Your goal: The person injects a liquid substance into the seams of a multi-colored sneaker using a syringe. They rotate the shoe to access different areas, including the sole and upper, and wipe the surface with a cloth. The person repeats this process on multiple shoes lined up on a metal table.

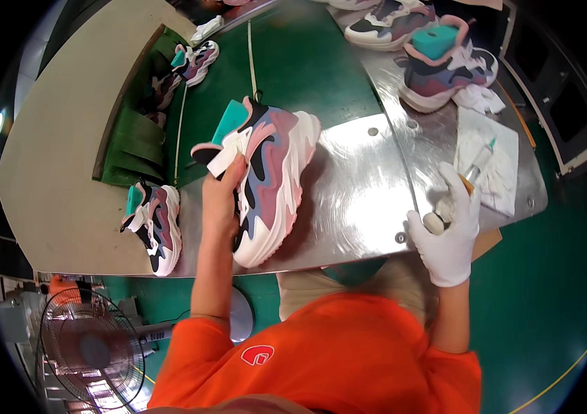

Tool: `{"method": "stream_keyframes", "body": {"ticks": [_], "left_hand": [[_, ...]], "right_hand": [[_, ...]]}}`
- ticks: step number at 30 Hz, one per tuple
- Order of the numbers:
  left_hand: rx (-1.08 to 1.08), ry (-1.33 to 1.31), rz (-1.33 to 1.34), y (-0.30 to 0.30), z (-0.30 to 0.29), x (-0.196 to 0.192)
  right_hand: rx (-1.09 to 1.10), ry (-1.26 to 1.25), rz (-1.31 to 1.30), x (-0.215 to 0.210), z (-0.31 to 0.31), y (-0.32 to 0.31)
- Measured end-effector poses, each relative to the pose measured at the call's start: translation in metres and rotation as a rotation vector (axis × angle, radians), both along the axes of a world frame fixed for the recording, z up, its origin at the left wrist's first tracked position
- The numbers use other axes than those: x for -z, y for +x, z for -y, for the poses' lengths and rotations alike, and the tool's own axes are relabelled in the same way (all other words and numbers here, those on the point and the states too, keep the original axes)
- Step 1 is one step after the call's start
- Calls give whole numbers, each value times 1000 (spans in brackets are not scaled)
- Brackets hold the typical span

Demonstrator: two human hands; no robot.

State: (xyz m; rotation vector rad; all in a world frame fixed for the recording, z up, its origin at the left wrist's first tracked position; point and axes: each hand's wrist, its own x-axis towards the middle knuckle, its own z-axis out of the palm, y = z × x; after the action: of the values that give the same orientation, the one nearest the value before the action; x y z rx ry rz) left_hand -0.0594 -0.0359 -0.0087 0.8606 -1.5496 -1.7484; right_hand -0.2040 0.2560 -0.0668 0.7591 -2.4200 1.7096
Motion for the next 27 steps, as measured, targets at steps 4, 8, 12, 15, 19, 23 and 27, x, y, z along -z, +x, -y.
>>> {"method": "stream_keyframes", "body": {"ticks": [4,8,12,15,19,23,27], "left_hand": [[-67,-450,118,-30,55,-13],[-125,-593,227,-58,116,-29],[-46,-320,84,-70,147,-17],[-22,-134,38,-70,142,-7],[86,45,44,-61,113,-8],[214,164,95,-46,68,-14],[305,338,133,-23,26,-6]], "right_hand": [[41,-125,100,16,-1,-18],[123,-84,115,9,-1,-17],[145,-41,24,19,-7,-18],[107,-90,-18,22,-8,-21],[95,-104,265,19,-15,-12],[142,-34,88,16,-3,-13],[67,109,-95,10,-3,-16]]}}
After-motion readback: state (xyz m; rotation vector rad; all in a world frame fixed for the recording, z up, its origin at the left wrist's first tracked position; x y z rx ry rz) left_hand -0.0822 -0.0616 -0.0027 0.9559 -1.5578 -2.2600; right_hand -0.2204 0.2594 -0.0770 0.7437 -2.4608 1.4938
